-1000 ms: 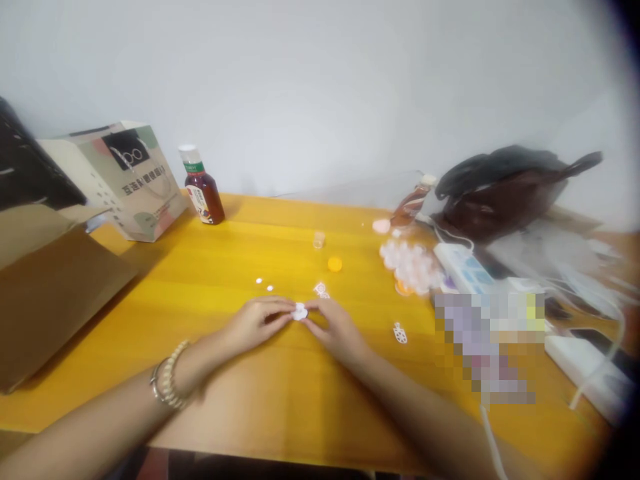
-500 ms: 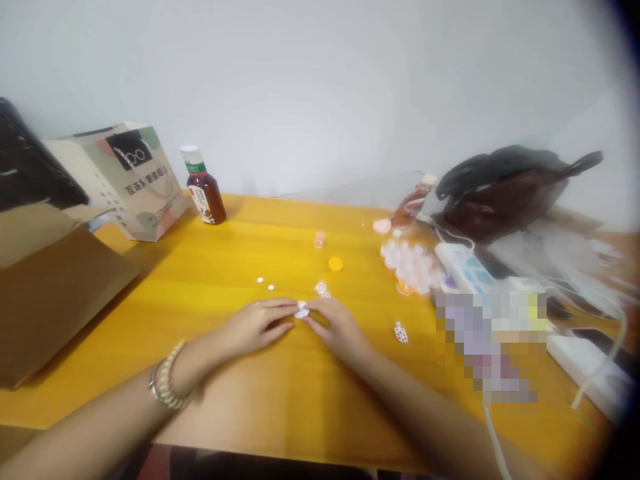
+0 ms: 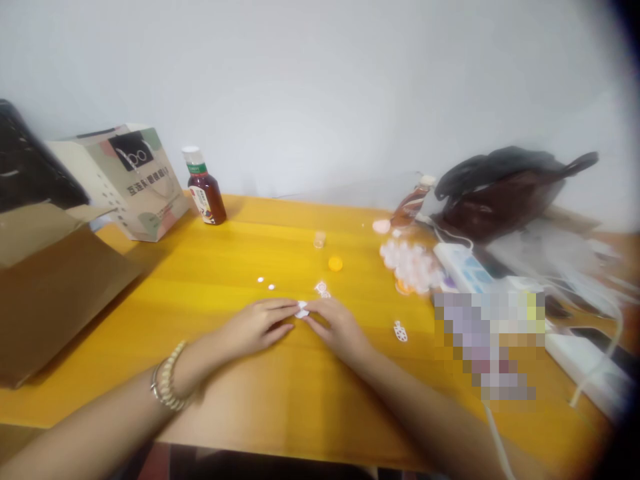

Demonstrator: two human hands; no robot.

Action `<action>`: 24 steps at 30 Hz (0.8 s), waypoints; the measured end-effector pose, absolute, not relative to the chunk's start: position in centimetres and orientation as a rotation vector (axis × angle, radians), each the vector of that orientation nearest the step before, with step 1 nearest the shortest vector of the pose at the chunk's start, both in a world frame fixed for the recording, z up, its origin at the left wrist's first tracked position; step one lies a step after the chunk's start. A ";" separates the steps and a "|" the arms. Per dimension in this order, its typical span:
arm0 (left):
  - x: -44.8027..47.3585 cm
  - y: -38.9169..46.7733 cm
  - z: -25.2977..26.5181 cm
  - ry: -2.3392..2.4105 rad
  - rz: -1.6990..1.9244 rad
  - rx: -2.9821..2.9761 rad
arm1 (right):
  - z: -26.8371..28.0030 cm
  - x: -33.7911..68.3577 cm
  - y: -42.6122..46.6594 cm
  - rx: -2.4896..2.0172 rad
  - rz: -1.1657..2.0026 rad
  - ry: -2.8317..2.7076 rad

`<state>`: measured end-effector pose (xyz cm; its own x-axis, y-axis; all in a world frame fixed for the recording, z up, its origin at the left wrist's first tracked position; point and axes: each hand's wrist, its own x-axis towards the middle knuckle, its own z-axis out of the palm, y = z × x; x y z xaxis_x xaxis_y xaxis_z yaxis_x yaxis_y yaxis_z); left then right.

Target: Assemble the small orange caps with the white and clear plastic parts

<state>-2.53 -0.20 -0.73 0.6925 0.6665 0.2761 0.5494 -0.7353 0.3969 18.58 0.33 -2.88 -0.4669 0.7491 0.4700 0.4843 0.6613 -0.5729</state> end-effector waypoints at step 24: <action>-2.3 -0.7 -0.2 0.973 0.432 2.977 | -2.5 18.2 0.0 -0.934 0.183 -2.392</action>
